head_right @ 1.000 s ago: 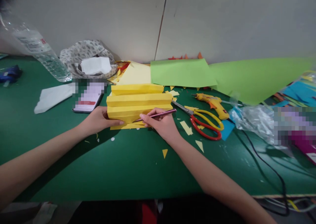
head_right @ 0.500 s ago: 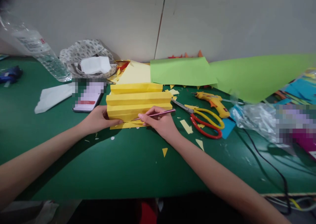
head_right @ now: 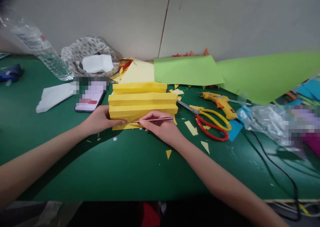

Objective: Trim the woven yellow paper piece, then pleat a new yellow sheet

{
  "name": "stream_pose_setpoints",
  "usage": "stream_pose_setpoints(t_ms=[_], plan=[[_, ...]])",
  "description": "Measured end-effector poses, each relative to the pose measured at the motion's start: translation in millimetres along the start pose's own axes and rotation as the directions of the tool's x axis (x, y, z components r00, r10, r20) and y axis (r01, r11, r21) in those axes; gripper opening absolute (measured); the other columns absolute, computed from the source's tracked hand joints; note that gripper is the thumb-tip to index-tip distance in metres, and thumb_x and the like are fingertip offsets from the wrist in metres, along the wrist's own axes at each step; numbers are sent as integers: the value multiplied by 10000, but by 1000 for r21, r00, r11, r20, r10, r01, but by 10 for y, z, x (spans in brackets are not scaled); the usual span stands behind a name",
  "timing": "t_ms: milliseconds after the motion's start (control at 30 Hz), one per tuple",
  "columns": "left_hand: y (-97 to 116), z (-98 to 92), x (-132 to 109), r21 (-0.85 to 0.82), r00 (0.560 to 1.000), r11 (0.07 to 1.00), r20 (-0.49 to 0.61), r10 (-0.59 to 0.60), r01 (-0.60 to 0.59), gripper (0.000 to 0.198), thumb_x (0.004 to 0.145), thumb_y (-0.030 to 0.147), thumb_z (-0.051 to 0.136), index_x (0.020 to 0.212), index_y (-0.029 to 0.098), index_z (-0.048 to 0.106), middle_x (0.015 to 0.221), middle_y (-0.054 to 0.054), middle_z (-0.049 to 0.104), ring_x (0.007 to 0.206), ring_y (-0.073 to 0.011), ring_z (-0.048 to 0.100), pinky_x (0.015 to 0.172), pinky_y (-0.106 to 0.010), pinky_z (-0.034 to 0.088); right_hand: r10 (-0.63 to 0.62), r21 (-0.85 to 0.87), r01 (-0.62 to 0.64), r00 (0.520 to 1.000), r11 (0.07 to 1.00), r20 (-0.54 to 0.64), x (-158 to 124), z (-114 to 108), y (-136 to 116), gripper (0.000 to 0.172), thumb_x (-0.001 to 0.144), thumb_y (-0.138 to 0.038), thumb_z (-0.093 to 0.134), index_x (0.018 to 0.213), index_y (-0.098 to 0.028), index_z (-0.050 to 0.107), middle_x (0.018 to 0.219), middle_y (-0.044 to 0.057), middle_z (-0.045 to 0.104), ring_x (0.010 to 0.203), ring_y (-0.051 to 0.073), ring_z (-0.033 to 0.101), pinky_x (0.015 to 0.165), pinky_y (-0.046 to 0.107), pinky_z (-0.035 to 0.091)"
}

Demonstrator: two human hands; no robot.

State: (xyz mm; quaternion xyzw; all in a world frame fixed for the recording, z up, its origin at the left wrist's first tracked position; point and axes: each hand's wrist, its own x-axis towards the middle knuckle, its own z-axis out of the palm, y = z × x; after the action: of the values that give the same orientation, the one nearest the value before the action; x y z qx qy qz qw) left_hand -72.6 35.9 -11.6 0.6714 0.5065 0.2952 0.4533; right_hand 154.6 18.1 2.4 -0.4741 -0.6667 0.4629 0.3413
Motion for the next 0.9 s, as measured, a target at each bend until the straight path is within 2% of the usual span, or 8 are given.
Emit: stream_pose_setpoints(t_ms=[333, 667, 900], plan=[[11, -6, -1, -6, 1000, 1000, 20, -13, 13, 409, 644, 241, 685, 1027, 124, 605, 1027, -89, 671, 887, -234, 644, 765, -376, 540, 30, -70, -30, 1000, 997, -1, -11, 9, -27, 169, 718, -347, 652, 779, -190, 670, 699, 24, 674, 581, 124, 600, 562, 256, 483], [-1, -27, -6, 22, 999, 1000, 50, 16, -17, 433, 636, 202, 652, 1050, 98, 579, 1015, -107, 661, 866, -242, 641, 735, -370, 537, 7, -46, -5, 999, 999, 37, -1, -9, 28, 194, 735, -374, 641, 832, -207, 666, 775, 30, 685, 590, 120, 608, 567, 257, 500], [7, -19, -8, 36, 999, 999, 34, 22, -23, 390, 628, 189, 649, 1005, 108, 589, 969, -93, 673, 820, -223, 646, 703, -349, 539, -5, -13, 5, 1000, 1000, 31, -7, -14, 29, 182, 736, -359, 645, 821, -199, 660, 720, 18, 677, 565, 108, 594, 556, 242, 487]])
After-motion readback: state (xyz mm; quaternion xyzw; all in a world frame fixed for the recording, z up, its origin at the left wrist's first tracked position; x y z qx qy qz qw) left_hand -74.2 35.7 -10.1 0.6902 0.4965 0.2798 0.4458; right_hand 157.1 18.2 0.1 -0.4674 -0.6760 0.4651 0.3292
